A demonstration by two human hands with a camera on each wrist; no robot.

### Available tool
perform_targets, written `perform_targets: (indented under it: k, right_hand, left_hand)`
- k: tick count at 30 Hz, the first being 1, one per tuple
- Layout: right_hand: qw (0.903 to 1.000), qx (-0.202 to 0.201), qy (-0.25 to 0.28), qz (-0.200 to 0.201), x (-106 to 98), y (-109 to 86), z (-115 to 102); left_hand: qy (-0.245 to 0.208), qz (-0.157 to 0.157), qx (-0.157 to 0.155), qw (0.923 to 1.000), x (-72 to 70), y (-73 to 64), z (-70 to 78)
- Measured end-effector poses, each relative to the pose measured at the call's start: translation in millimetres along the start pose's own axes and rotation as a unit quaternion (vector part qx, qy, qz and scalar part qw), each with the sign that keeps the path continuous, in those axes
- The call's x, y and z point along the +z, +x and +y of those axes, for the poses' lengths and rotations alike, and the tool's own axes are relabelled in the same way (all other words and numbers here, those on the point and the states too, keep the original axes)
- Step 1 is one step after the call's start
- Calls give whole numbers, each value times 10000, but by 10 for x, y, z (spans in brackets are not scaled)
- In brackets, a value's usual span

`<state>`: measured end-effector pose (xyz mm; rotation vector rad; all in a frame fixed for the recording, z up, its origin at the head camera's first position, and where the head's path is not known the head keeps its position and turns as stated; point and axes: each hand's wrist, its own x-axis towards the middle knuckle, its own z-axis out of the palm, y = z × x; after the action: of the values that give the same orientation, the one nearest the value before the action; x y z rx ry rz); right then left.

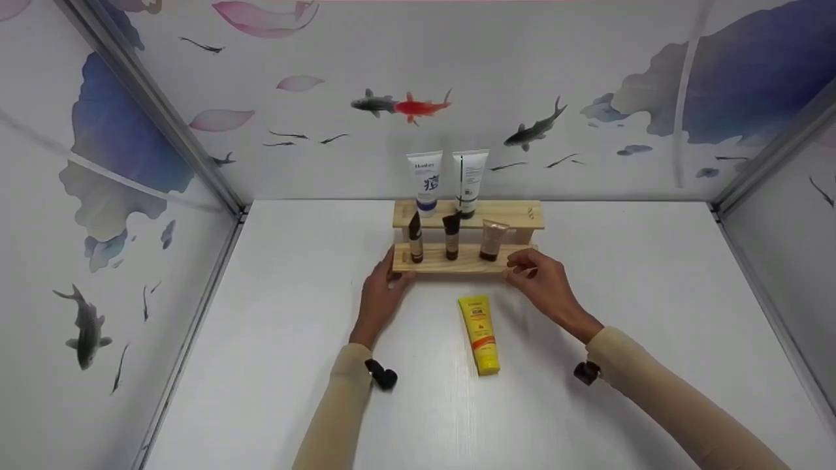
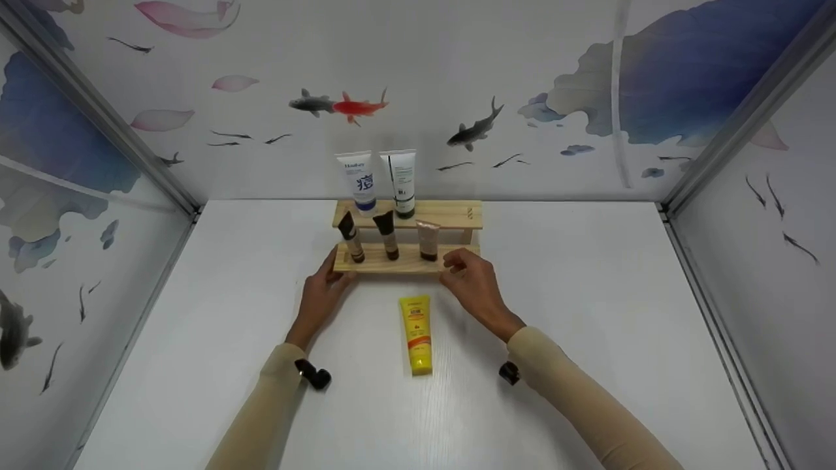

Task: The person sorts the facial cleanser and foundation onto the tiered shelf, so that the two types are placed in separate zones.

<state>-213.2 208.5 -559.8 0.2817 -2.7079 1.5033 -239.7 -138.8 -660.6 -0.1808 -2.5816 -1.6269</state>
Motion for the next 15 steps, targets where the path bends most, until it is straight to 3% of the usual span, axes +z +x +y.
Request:
perform_targets:
  k: [15]
  right_hand:
    - [9987,358,-2,-356,130,-296,160]
  left_hand:
    - [134,43,-24,9999,6,-2,-15]
